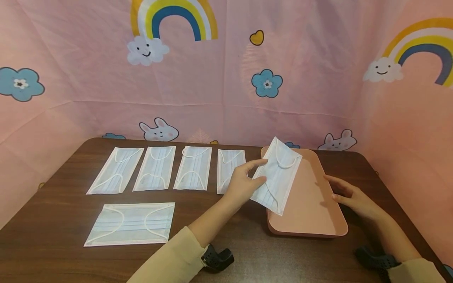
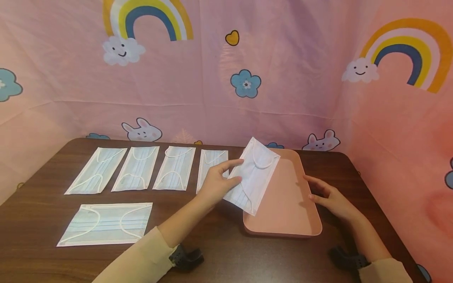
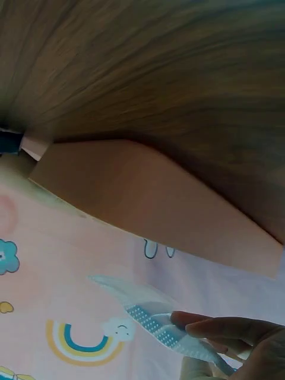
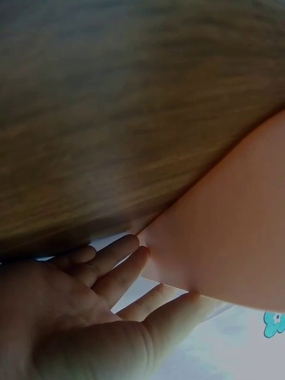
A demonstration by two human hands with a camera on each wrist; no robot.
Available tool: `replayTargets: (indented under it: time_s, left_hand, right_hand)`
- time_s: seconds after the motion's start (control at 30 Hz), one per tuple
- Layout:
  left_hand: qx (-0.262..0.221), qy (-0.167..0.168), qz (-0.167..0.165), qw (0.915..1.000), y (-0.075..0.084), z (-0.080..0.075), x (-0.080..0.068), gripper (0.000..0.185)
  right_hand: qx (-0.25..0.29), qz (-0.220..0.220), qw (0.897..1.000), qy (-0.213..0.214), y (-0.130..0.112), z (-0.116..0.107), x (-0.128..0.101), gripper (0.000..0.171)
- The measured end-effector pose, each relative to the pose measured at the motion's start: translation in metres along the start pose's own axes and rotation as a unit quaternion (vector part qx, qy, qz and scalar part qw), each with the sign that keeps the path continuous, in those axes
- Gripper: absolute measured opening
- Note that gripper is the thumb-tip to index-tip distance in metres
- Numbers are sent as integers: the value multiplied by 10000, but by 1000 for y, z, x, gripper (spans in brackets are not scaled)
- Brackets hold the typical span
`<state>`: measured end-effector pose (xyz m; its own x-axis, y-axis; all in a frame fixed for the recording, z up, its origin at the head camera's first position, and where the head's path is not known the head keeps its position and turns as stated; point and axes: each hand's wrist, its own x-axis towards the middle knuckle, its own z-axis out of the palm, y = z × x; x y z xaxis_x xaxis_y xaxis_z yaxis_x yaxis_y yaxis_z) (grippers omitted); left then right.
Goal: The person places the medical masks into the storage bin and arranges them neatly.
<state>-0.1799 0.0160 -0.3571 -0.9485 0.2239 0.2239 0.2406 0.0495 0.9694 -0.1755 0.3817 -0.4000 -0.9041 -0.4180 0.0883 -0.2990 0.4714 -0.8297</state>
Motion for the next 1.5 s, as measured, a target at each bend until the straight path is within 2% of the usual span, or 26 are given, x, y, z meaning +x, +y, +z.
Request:
replayTargets:
  time_s: [0.27,0.6,1.0,1.27,1.5]
  left_hand:
    - [112,164,-168,9997,2,29,5,43]
    - [445,370,-719,9957,1,62,13,46]
    - [70,554,-1129,9920,-4,86,21,50]
    - [722,631,-1426,9851,-10,97,22,47]
    - [1249,308,-1400,9818,-14,99,20,50]
  right_hand:
    - [-87,3,10000,-34,-1,0,1,56]
    - [-101,-15,9999,-10,-2,0,0,56]
    - [121,-179,9998,-11,-1,2,1,55]
    - [80,-148,9999,0,-3,2,-2,54]
    - [173,-227,9996,-57,-3,1,-1,55]
